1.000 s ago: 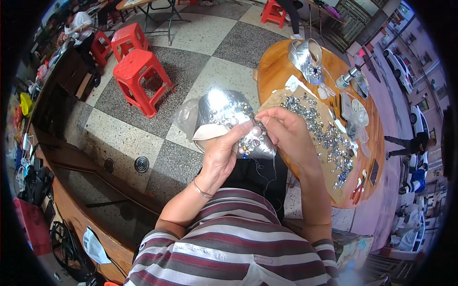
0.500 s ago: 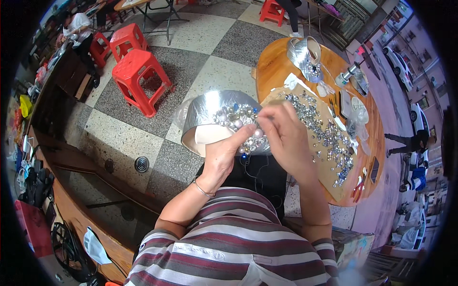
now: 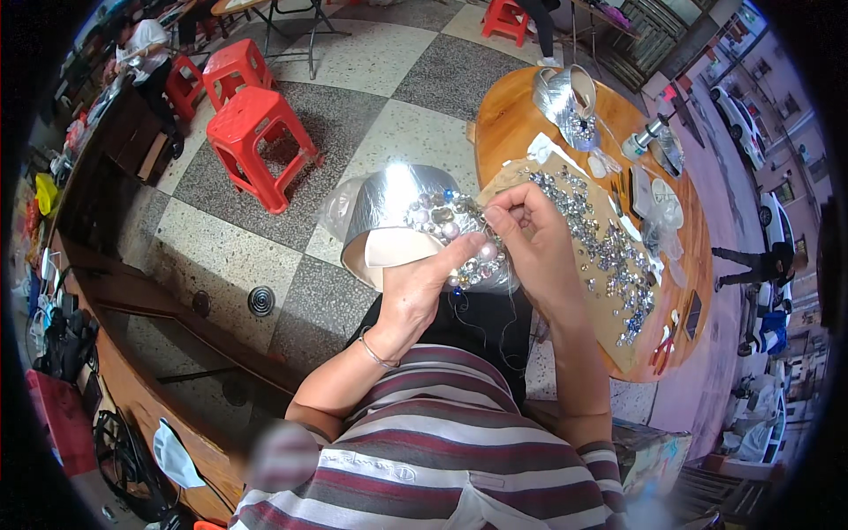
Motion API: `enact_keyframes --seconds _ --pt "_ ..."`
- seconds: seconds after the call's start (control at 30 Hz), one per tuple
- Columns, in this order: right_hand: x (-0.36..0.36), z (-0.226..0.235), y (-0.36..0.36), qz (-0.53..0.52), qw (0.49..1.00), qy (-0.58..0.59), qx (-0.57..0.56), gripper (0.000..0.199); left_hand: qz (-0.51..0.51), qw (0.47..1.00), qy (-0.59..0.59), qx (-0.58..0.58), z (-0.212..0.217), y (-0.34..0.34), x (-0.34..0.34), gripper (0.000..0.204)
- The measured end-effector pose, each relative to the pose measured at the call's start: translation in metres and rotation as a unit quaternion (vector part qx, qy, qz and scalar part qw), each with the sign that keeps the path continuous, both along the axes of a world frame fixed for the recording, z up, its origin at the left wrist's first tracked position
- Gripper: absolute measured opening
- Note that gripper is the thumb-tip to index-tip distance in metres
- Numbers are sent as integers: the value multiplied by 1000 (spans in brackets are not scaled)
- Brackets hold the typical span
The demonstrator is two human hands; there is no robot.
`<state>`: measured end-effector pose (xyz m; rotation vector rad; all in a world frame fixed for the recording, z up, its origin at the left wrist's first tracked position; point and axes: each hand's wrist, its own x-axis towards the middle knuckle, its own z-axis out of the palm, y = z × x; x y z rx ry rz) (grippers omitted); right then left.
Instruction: Applying small decorative crystals or beads to a silver shoe to enhance its design.
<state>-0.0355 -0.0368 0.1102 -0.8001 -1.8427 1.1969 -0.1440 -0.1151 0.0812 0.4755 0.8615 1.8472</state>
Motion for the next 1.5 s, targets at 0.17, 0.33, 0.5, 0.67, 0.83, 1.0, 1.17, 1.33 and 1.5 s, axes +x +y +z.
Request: enact_keyframes --seconds 0.17,0.33,0.5,0.67,0.83,1.0,1.17,1.33,1.5 --pt "0 -1 1 -2 1000 -8 -4 9 6 1000 -9 -7 2 1 0 24" --pt "-2 1 -4 -19 994 -98 38 8 23 1000 -5 -10 0 1 -1 23" --pt "-5 3 -8 -18 999 -30 14 8 -3 1000 -7 -15 -3 -1 -7 32" --pt "4 15 -23 -82 992 -27 96 8 -2 1000 3 -26 -6 1 -12 30" --pt "9 17 -28 -34 946 -168 276 10 5 1000 -2 -23 -4 0 -8 27" --pt "11 12 -28 -43 936 -189 293 15 -1 1000 -1 -15 0 -2 -5 27" --pt "11 13 -29 -49 947 -185 260 15 21 1000 -3 -15 -1 -1 -1 19" --pt "11 13 -27 -64 958 -167 225 12 15 1000 -3 -13 1 -1 -1 18" --pt "9 14 -28 -74 962 -166 206 12 19 1000 2 -18 2 -1 -1 17"
